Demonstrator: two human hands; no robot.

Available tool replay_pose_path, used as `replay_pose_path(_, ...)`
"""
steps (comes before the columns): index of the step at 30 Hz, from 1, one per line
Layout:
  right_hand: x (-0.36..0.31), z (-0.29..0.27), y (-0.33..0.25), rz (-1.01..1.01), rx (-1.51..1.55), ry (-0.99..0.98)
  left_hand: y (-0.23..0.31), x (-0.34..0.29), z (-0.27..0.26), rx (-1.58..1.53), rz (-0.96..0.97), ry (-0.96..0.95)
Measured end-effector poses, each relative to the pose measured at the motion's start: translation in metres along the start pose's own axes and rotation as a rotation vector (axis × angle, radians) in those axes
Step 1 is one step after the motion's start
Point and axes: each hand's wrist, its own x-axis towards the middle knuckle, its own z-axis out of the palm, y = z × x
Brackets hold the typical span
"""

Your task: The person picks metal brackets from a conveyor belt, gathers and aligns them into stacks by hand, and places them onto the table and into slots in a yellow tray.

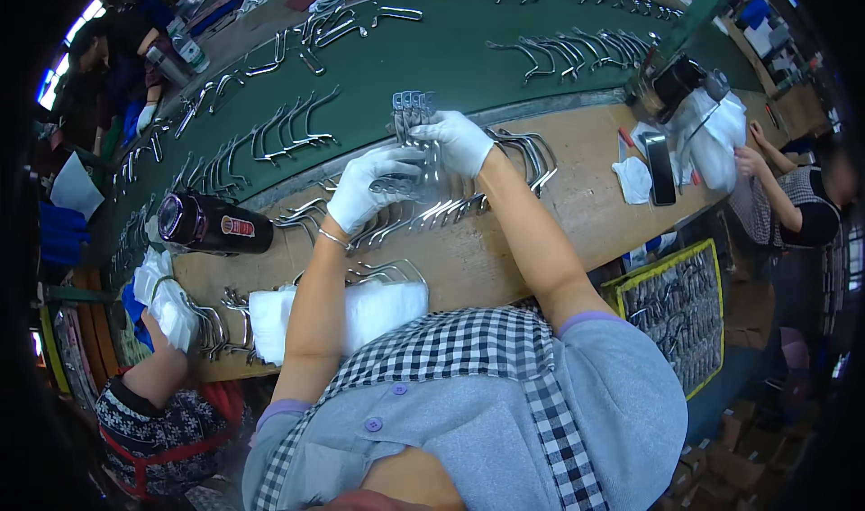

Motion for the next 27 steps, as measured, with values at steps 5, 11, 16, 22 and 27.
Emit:
replay_pose_path(5,-0.003,-0.003,-0.005,-0.053,-0.068,0.006,-0.009,0.0,0.002,0.12,0.024,0.031)
replay_pose_path(11,-0.006,-0.004,-0.006,-0.024,0.076,-0.052,-0.001,0.0,0.0,-0.019,-0.106,0.071)
replay_pose_path(16,0.001,-0.018,0.004,-0.031,0.153,-0.071,-0.004,0.003,-0.002,-0.169,-0.179,0.058)
replay_pose_path(22,0.004,-0.018,0.007,0.048,0.201,-0.103,-0.003,0.001,-0.006,-0.212,-0.286,-0.009)
replay_pose_path(27,0.006,-0.014,0.014,0.071,0.126,-0.088,-0.011,-0.002,-0.007,-0.315,-0.225,0.024)
